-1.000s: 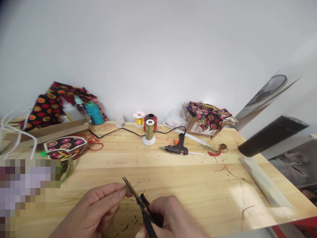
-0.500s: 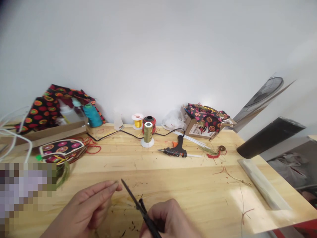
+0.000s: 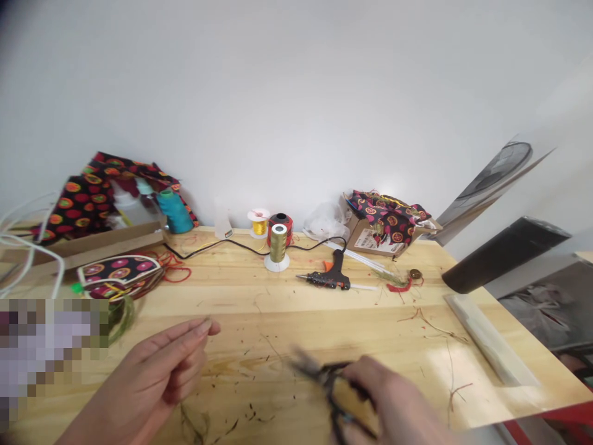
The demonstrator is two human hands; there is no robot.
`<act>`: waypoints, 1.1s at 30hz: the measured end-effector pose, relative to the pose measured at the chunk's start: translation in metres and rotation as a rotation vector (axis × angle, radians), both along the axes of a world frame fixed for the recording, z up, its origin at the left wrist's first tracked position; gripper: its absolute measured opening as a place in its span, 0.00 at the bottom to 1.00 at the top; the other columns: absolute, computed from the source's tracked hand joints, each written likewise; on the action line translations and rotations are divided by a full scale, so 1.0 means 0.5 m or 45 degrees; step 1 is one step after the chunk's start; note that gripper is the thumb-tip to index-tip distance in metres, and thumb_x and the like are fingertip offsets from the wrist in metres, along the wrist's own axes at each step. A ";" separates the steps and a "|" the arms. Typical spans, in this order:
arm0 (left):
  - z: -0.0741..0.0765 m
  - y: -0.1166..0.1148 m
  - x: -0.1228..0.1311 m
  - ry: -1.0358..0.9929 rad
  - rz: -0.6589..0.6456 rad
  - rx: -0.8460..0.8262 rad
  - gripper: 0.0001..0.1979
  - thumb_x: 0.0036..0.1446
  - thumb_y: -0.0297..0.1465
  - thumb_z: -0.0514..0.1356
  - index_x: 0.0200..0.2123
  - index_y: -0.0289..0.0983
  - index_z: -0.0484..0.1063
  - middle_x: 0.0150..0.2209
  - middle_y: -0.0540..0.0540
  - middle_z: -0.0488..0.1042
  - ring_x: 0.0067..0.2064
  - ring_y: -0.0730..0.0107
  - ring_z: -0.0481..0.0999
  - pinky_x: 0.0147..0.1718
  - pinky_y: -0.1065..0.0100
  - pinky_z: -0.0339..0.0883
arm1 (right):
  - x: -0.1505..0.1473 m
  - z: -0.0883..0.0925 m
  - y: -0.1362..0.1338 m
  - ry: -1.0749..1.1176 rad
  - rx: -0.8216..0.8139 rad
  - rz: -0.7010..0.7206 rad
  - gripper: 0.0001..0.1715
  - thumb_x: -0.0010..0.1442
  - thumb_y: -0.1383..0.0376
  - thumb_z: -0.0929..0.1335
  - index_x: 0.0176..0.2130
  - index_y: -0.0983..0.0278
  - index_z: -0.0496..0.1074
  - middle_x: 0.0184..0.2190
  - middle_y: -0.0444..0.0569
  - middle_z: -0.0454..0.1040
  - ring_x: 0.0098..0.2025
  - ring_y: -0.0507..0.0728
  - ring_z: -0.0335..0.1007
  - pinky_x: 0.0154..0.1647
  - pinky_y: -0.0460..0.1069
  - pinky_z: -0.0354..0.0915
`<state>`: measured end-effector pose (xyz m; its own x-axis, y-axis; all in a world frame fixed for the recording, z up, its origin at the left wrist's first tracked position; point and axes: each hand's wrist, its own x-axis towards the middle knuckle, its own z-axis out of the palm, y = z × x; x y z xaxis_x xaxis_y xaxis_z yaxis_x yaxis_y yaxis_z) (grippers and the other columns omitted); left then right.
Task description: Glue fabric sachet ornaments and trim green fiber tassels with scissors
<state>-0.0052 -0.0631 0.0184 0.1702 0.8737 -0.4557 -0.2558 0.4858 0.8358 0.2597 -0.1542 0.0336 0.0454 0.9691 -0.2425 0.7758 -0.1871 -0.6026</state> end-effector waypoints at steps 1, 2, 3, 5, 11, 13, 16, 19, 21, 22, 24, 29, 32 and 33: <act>-0.001 -0.001 0.001 0.007 -0.019 -0.006 0.16 0.49 0.41 0.65 0.33 0.33 0.76 0.16 0.59 0.54 0.19 0.80 0.47 0.17 0.76 0.41 | 0.029 -0.010 0.001 -0.172 0.037 -0.094 0.14 0.52 0.59 0.66 0.37 0.60 0.76 0.33 0.51 0.77 0.34 0.59 0.73 0.34 0.50 0.66; -0.002 -0.002 0.003 0.014 -0.038 -0.012 0.16 0.49 0.41 0.65 0.33 0.33 0.76 0.16 0.59 0.54 0.19 0.80 0.47 0.16 0.76 0.42 | 0.059 -0.024 0.001 -0.327 0.052 -0.166 0.17 0.52 0.57 0.65 0.40 0.62 0.75 0.35 0.53 0.77 0.36 0.61 0.74 0.35 0.51 0.67; -0.002 -0.003 0.005 0.021 -0.055 -0.014 0.16 0.49 0.41 0.65 0.33 0.33 0.76 0.16 0.59 0.54 0.19 0.80 0.47 0.16 0.76 0.42 | 0.091 -0.040 0.002 -0.472 0.092 -0.250 0.20 0.53 0.55 0.64 0.41 0.64 0.74 0.37 0.56 0.77 0.37 0.63 0.75 0.36 0.53 0.68; -0.002 -0.004 0.010 0.026 -0.089 -0.003 0.16 0.50 0.42 0.64 0.32 0.34 0.76 0.16 0.59 0.54 0.19 0.79 0.46 0.16 0.76 0.42 | 0.149 -0.073 0.001 -0.649 0.087 -0.336 0.25 0.53 0.53 0.62 0.42 0.66 0.74 0.39 0.59 0.77 0.39 0.66 0.75 0.38 0.55 0.69; 0.003 -0.008 0.023 0.034 -0.160 -0.034 0.16 0.48 0.42 0.65 0.32 0.34 0.77 0.16 0.59 0.53 0.19 0.80 0.47 0.16 0.77 0.43 | 0.178 -0.089 0.006 -0.766 0.302 -0.242 0.27 0.52 0.55 0.63 0.43 0.71 0.75 0.43 0.65 0.75 0.46 0.72 0.71 0.46 0.63 0.67; 0.008 -0.012 0.029 0.024 -0.174 -0.055 0.17 0.47 0.43 0.65 0.32 0.34 0.77 0.16 0.59 0.53 0.19 0.80 0.47 0.16 0.77 0.43 | 0.119 -0.065 0.023 -0.655 0.510 -0.276 0.26 0.56 0.56 0.63 0.46 0.70 0.74 0.47 0.65 0.73 0.51 0.72 0.67 0.51 0.65 0.63; 0.015 -0.018 0.038 0.000 -0.215 -0.081 0.17 0.47 0.42 0.66 0.31 0.33 0.78 0.16 0.59 0.53 0.19 0.81 0.46 0.16 0.77 0.42 | -0.001 -0.027 0.061 -0.017 0.505 -0.148 0.23 0.58 0.55 0.66 0.51 0.62 0.72 0.52 0.57 0.71 0.53 0.65 0.66 0.53 0.60 0.63; 0.017 -0.022 0.044 -0.035 -0.285 -0.079 0.16 0.48 0.42 0.65 0.31 0.33 0.78 0.16 0.59 0.53 0.18 0.81 0.46 0.16 0.76 0.40 | -0.105 -0.013 0.100 0.601 0.374 0.000 0.26 0.53 0.55 0.71 0.51 0.57 0.72 0.52 0.52 0.70 0.50 0.60 0.68 0.49 0.55 0.66; 0.016 -0.024 0.045 -0.064 -0.328 -0.076 0.15 0.49 0.42 0.64 0.29 0.34 0.77 0.15 0.59 0.52 0.18 0.81 0.45 0.16 0.75 0.40 | -0.145 -0.016 0.120 0.815 0.355 0.079 0.27 0.49 0.55 0.74 0.49 0.57 0.73 0.48 0.51 0.72 0.48 0.58 0.68 0.48 0.53 0.65; 0.016 -0.025 0.045 -0.080 -0.342 -0.076 0.15 0.50 0.42 0.64 0.28 0.34 0.77 0.16 0.59 0.52 0.18 0.81 0.45 0.16 0.75 0.40 | -0.157 -0.019 0.127 0.885 0.355 0.100 0.26 0.49 0.56 0.75 0.48 0.57 0.75 0.45 0.50 0.73 0.47 0.58 0.68 0.47 0.53 0.64; 0.017 -0.025 0.043 -0.100 -0.353 -0.077 0.15 0.50 0.42 0.64 0.27 0.34 0.76 0.16 0.59 0.52 0.19 0.80 0.44 0.17 0.74 0.39 | -0.169 -0.024 0.137 0.982 0.342 0.105 0.21 0.49 0.57 0.75 0.44 0.58 0.77 0.40 0.48 0.73 0.44 0.56 0.68 0.46 0.52 0.63; 0.016 -0.025 0.043 -0.112 -0.358 -0.121 0.17 0.48 0.44 0.65 0.26 0.35 0.74 0.16 0.60 0.51 0.18 0.81 0.44 0.16 0.74 0.38 | -0.169 -0.020 0.140 1.083 0.321 0.101 0.15 0.48 0.58 0.76 0.38 0.58 0.79 0.39 0.47 0.71 0.43 0.56 0.68 0.45 0.51 0.63; 0.014 -0.024 0.043 -0.114 -0.337 -0.132 0.17 0.49 0.44 0.64 0.23 0.35 0.72 0.16 0.60 0.51 0.18 0.81 0.44 0.17 0.73 0.37 | -0.165 -0.010 0.132 0.885 0.487 -0.020 0.15 0.48 0.60 0.75 0.38 0.59 0.78 0.37 0.47 0.71 0.39 0.55 0.67 0.38 0.49 0.62; 0.014 -0.024 0.043 -0.102 -0.316 -0.125 0.17 0.49 0.44 0.64 0.22 0.35 0.72 0.16 0.59 0.52 0.18 0.80 0.44 0.17 0.73 0.38 | -0.165 -0.007 0.128 0.816 0.513 -0.099 0.11 0.49 0.60 0.74 0.35 0.61 0.78 0.33 0.46 0.71 0.35 0.54 0.66 0.35 0.48 0.62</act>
<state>0.0165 -0.0751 0.0255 0.4127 0.7531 -0.5123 -0.1821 0.6193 0.7637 0.1772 -0.0903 0.0302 0.0864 0.9880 0.1278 0.2445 0.1033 -0.9641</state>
